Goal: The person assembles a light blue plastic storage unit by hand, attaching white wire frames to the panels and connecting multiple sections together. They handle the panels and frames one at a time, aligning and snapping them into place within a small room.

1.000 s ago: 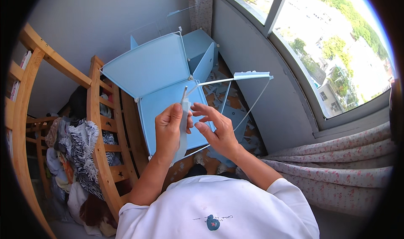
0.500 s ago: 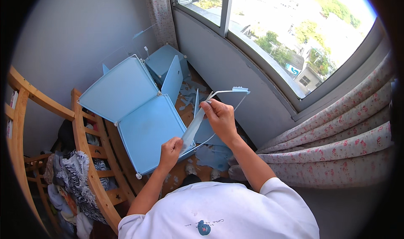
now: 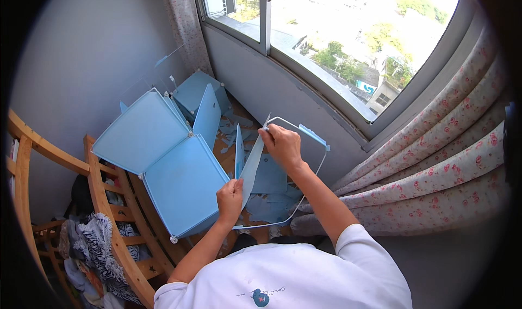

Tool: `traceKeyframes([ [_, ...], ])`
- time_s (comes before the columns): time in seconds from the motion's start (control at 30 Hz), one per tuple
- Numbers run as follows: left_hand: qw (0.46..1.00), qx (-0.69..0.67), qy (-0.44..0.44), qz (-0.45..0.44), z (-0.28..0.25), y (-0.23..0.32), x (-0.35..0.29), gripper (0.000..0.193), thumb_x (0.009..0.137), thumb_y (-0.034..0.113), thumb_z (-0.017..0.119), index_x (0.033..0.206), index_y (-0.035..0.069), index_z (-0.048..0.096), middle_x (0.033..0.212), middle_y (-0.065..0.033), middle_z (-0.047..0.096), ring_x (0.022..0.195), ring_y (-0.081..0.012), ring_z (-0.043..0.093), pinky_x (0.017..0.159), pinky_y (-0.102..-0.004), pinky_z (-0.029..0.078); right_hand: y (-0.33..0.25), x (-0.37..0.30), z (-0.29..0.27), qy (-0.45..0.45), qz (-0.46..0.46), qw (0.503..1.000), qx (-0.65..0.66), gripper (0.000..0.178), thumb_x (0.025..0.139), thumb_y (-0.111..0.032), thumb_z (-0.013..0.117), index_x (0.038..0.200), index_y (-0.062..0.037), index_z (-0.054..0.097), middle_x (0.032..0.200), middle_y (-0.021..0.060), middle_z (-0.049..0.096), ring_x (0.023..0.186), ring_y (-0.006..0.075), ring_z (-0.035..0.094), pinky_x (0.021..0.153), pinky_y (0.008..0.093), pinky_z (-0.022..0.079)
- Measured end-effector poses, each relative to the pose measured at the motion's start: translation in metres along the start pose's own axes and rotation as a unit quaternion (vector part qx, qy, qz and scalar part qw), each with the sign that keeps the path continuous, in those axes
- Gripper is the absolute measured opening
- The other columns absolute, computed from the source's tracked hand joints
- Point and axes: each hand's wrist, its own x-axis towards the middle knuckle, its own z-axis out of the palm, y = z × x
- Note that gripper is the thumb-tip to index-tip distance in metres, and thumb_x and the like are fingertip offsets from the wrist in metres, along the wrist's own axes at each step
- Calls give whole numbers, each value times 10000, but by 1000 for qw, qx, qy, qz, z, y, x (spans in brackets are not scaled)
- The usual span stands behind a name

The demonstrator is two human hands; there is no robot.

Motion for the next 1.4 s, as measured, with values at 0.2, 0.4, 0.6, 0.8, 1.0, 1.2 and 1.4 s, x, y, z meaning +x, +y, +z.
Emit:
traceKeyframes([
  [0.2,1000,11,3,12,7,5,-2,341,887,237,508,651,-9,487,569,-164,486,490,-312,454,479,-367,368,17,-6,-3,-103,105,978,147,286,765,-248,688,688,-19,535,570,73,599,497,122,581,466,254,446],
  [0.4,1000,-18,0,-10,18,4,4,356,894,251,500,660,-16,495,541,-135,446,487,-219,400,478,-341,352,21,-13,11,-65,197,957,201,259,762,-252,684,713,-29,562,561,36,559,521,96,541,481,270,411],
  [0.6,999,-16,-21,-24,24,14,7,367,889,254,503,639,-15,486,544,-154,461,484,-264,428,474,-360,350,33,-28,18,-93,313,794,512,190,790,-221,670,807,-56,579,687,-7,565,535,48,489,443,183,379],
  [0.8,1000,-13,-15,-23,28,12,7,374,885,256,509,630,-17,482,542,-167,472,473,-298,455,465,-374,345,19,-44,25,-91,240,874,412,271,803,-282,645,795,-11,628,650,26,603,553,68,524,491,231,421],
  [1.0,997,-58,5,-41,33,15,0,390,887,265,509,625,-18,458,530,-173,427,462,-280,381,468,-373,334,2,-38,10,-21,135,958,252,284,803,-232,627,658,-6,533,528,74,524,450,99,481,433,251,379],
  [1.2,999,-41,8,-32,37,28,8,394,892,278,496,627,-11,454,547,-175,428,488,-332,376,471,-372,342,5,-30,9,56,48,987,144,376,776,-180,643,560,-11,385,485,111,396,385,212,366,386,301,299],
  [1.4,997,-64,8,-45,44,28,3,394,893,275,500,624,-9,454,544,-170,435,479,-317,376,468,-371,339,10,-32,7,46,51,989,130,395,787,-192,640,558,-19,369,483,96,381,398,163,342,399,287,286],
])
